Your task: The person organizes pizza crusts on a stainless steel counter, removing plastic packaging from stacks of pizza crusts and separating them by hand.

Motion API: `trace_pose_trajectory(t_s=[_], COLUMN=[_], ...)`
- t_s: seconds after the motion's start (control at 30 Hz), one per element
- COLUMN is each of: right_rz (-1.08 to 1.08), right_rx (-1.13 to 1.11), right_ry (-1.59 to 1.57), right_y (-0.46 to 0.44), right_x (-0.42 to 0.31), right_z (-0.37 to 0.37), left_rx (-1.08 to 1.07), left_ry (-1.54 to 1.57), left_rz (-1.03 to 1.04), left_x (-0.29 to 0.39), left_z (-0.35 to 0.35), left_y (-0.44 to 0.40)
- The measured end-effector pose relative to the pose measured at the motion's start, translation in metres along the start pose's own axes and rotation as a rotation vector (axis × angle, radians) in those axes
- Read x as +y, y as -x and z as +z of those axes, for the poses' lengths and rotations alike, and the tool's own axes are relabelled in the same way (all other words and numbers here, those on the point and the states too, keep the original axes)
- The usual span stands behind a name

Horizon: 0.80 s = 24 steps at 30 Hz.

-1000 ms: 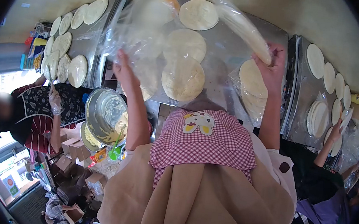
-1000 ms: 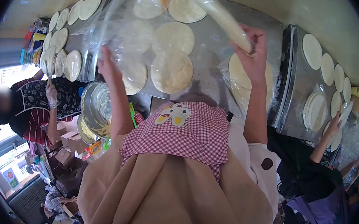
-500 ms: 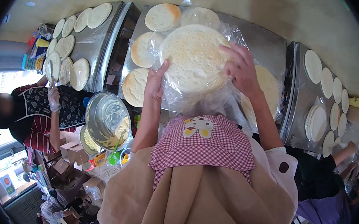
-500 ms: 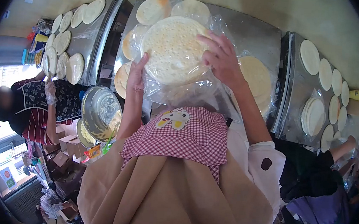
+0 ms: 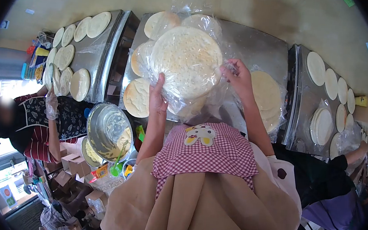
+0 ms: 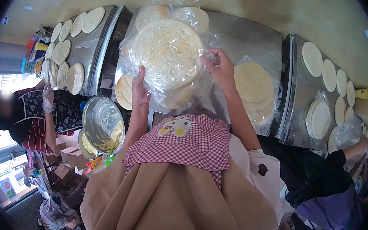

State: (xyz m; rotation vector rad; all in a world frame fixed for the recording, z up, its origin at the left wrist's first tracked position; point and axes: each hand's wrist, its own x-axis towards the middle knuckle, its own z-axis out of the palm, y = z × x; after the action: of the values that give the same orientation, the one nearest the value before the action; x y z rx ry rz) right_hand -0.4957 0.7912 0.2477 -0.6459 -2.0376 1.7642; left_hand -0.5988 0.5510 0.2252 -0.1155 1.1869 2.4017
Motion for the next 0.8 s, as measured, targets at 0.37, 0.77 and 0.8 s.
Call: trace_pose_trajectory(t_s=[0.37, 0.77, 0.8], right_rz=[-0.182, -0.151, -0.169], right_rx=[-0.398, -0.290, -0.236], right_ry=[-0.103, 0.175, 0.148], right_y=[-0.029, -0.018, -0.018], right_x=[-0.048, -0.052, -0.047], right_z=[-0.035, -0.010, -0.006], left_rx=[0.177, 0.031, 0.039], left_ry=[0.139, -0.128, -0.154], left_rz=[-0.120, -0.146, -0.121], left_x=[0.040, -0.012, -0.015], left_z=[0.014, -0.023, -0.022], left_y=[0.021, 0.000, -0.001])
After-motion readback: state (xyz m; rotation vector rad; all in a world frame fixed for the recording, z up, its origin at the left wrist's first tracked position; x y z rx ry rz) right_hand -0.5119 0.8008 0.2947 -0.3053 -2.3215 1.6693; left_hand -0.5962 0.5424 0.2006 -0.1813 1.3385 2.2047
